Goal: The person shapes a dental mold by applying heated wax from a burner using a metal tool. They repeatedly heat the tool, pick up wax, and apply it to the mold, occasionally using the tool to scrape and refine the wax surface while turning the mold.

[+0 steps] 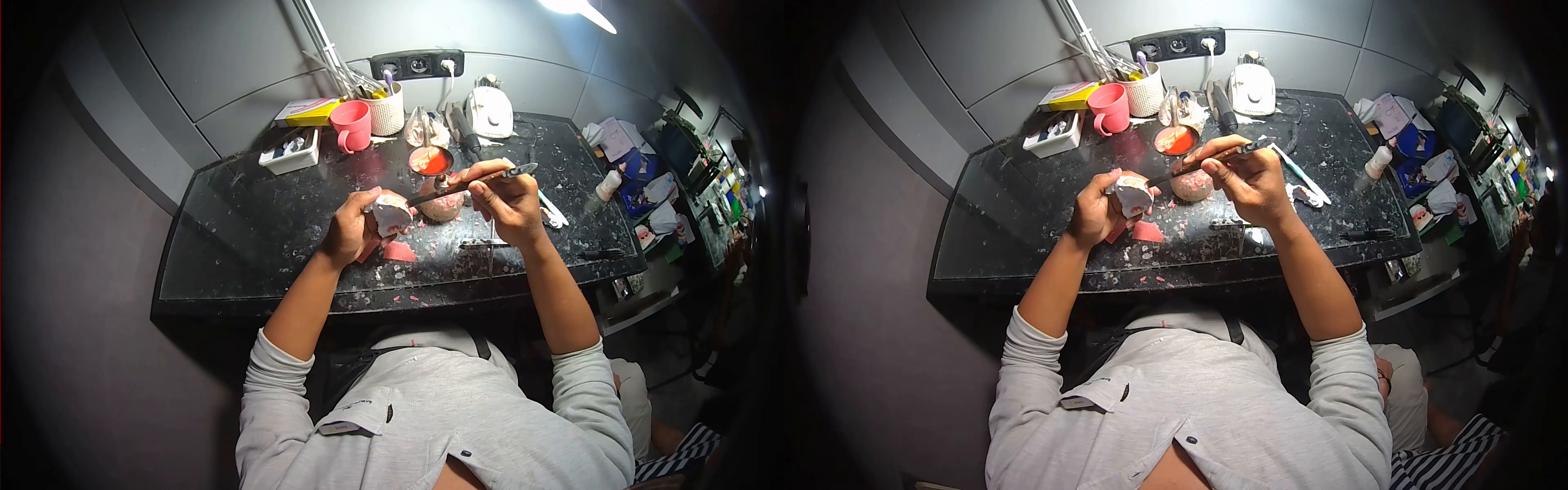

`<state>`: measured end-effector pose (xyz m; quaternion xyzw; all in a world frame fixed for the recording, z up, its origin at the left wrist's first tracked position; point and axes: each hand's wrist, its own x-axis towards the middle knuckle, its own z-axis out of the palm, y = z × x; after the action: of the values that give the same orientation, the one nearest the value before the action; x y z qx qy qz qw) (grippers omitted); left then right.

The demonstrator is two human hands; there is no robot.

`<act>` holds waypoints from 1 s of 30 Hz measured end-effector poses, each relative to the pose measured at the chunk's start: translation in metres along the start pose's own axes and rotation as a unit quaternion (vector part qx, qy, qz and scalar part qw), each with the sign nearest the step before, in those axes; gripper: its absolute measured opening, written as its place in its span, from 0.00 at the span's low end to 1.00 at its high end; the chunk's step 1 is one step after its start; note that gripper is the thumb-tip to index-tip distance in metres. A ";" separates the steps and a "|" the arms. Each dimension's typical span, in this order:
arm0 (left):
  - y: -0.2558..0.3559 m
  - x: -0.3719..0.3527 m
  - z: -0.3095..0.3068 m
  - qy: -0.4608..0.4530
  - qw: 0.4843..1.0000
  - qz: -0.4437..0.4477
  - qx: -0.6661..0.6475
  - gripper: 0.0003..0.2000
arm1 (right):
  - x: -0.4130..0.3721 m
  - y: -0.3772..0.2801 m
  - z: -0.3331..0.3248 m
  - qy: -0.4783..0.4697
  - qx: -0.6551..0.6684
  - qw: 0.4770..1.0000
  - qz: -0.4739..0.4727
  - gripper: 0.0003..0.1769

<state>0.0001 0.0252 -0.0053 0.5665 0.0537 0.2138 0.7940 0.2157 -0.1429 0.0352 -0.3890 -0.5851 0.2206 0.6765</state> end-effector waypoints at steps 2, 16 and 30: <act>0.000 -0.001 -0.003 0.016 0.999 -0.028 -0.004 0.26 | 0.000 0.001 0.000 -0.003 -0.001 1.000 -0.001 0.06; 0.010 -0.001 0.007 0.016 0.998 -0.055 0.041 0.29 | 0.010 0.013 -0.020 0.134 -0.142 0.980 -0.045 0.04; 0.010 -0.001 0.010 0.023 0.998 -0.052 0.030 0.26 | 0.001 0.005 -0.002 -0.008 0.063 0.998 -0.008 0.08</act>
<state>-0.0007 0.0191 0.0073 0.5811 0.1079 0.1838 0.7855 0.2189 -0.1396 0.0324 -0.3386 -0.5787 0.2546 0.6969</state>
